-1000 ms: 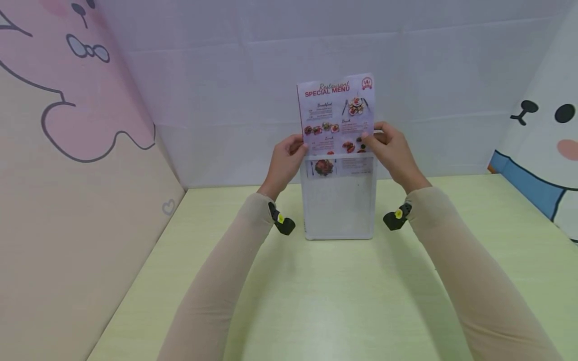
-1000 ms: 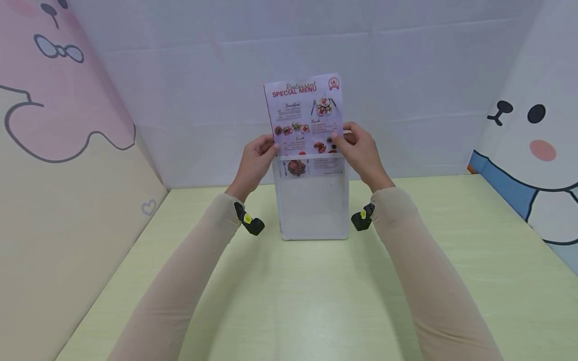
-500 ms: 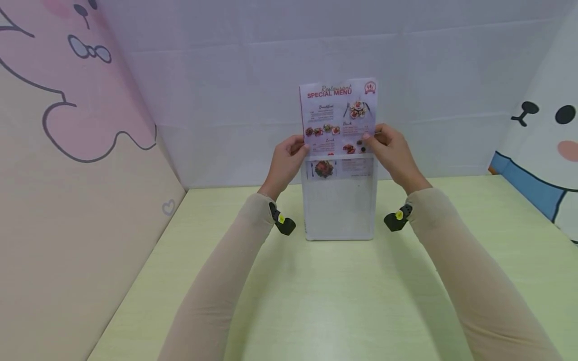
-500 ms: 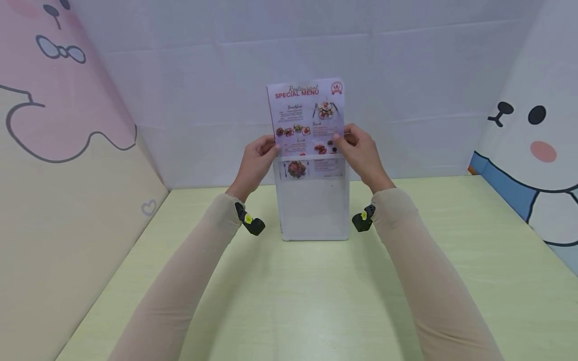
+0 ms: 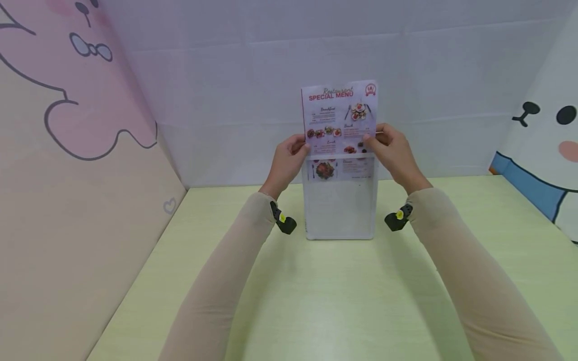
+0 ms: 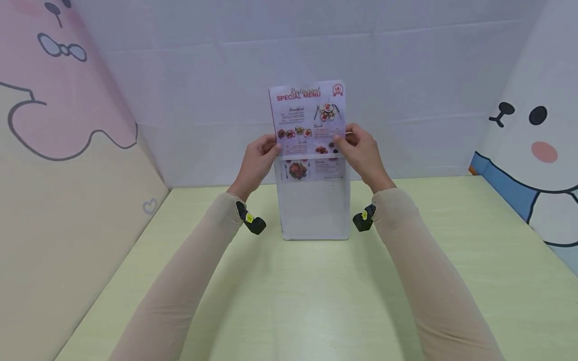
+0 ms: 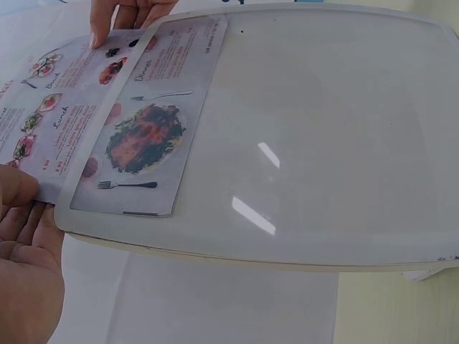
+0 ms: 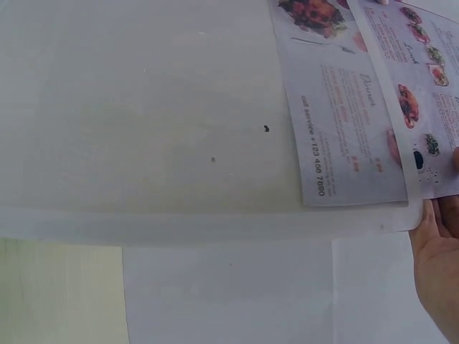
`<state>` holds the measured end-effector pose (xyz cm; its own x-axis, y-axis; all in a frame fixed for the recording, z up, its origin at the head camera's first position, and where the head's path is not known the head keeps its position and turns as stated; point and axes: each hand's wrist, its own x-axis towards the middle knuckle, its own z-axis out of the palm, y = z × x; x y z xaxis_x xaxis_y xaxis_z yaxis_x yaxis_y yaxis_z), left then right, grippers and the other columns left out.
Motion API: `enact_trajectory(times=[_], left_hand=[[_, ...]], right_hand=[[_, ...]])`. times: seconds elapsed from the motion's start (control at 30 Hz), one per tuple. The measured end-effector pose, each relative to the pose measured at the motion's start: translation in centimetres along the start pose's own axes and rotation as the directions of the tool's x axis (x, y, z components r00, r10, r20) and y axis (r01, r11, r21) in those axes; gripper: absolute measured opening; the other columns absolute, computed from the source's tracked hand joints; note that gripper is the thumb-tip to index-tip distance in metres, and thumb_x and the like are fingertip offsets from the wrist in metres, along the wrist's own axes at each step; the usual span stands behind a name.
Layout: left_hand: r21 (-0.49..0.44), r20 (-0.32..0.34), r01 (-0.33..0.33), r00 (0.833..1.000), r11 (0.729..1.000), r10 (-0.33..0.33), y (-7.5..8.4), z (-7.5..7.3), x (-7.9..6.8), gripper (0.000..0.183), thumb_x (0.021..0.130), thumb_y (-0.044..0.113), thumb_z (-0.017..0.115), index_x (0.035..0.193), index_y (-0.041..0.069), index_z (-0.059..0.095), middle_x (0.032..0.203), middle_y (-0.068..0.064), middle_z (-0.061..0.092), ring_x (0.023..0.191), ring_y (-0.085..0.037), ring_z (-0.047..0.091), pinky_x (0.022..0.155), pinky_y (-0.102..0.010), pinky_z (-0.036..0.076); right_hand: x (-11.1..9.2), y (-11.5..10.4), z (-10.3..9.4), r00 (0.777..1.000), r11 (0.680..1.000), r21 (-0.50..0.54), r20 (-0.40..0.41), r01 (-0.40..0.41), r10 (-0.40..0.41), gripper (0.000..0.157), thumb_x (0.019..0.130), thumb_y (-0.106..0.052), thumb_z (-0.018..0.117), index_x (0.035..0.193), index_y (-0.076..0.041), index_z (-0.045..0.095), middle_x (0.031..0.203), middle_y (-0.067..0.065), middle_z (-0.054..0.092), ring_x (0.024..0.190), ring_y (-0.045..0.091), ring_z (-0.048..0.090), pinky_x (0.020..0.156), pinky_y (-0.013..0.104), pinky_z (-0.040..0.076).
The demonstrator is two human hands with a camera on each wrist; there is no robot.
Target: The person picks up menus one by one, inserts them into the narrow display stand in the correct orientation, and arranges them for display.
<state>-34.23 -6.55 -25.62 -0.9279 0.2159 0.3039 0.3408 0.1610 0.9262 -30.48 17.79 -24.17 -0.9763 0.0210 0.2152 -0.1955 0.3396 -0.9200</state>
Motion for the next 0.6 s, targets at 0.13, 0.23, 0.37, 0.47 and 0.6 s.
enact_trajectory(times=[0.13,0.23,0.37,0.47,0.6], left_hand=[[-0.002,0.001,0.003,1.0,1.0,-0.003,0.05,0.03,0.04,0.028,0.098,0.012,0.053,0.125,0.004,0.06,0.12,-0.013,0.066,0.107,-0.02,0.064,0.093,-0.031,0.051],[-0.008,0.003,0.005,1.0,1.0,-0.005,0.04,0.09,0.13,0.029,0.098,0.011,0.053,0.125,0.004,0.06,0.12,-0.014,0.066,0.108,-0.021,0.063,0.094,-0.031,0.05],[-0.016,0.008,0.008,1.0,1.0,-0.008,-0.05,0.26,0.3,0.028,0.098,0.011,0.054,0.125,0.004,0.059,0.121,-0.014,0.066,0.109,-0.021,0.063,0.094,-0.031,0.05],[-0.008,0.009,0.008,1.0,1.0,-0.007,-0.14,0.37,0.43,0.028,0.098,0.011,0.054,0.125,0.004,0.059,0.121,-0.013,0.066,0.109,-0.02,0.063,0.095,-0.03,0.05],[0.006,0.008,0.001,1.0,1.0,-0.001,-0.13,0.42,0.44,0.028,0.098,0.012,0.053,0.125,0.004,0.059,0.121,-0.013,0.065,0.11,-0.019,0.063,0.096,-0.03,0.05]], right_hand=[[-0.02,-0.04,0.0,1.0,1.0,-0.012,-0.003,0.009,-0.009,0.038,0.098,-0.038,0.053,0.122,-0.009,0.051,0.128,0.017,0.06,0.104,0.017,0.058,0.103,0.045,0.041],[0.02,0.03,-0.03,1.0,1.0,-0.014,-0.009,0.015,-0.015,0.037,0.098,-0.038,0.052,0.122,-0.009,0.052,0.127,0.016,0.061,0.103,0.016,0.058,0.102,0.044,0.042],[0.07,0.18,-0.15,1.0,1.0,-0.02,-0.011,0.018,-0.018,0.039,0.098,-0.039,0.052,0.123,-0.009,0.052,0.125,0.015,0.061,0.102,0.015,0.058,0.101,0.044,0.042],[0.03,0.21,-0.21,1.0,0.999,-0.028,-0.014,0.022,-0.022,0.04,0.098,-0.039,0.052,0.124,-0.008,0.052,0.124,0.014,0.061,0.101,0.014,0.057,0.1,0.043,0.043],[-0.07,0.17,-0.23,1.0,0.999,-0.033,-0.016,0.024,-0.025,0.04,0.098,-0.038,0.053,0.123,-0.007,0.053,0.123,0.013,0.061,0.1,0.013,0.057,0.099,0.041,0.043]])
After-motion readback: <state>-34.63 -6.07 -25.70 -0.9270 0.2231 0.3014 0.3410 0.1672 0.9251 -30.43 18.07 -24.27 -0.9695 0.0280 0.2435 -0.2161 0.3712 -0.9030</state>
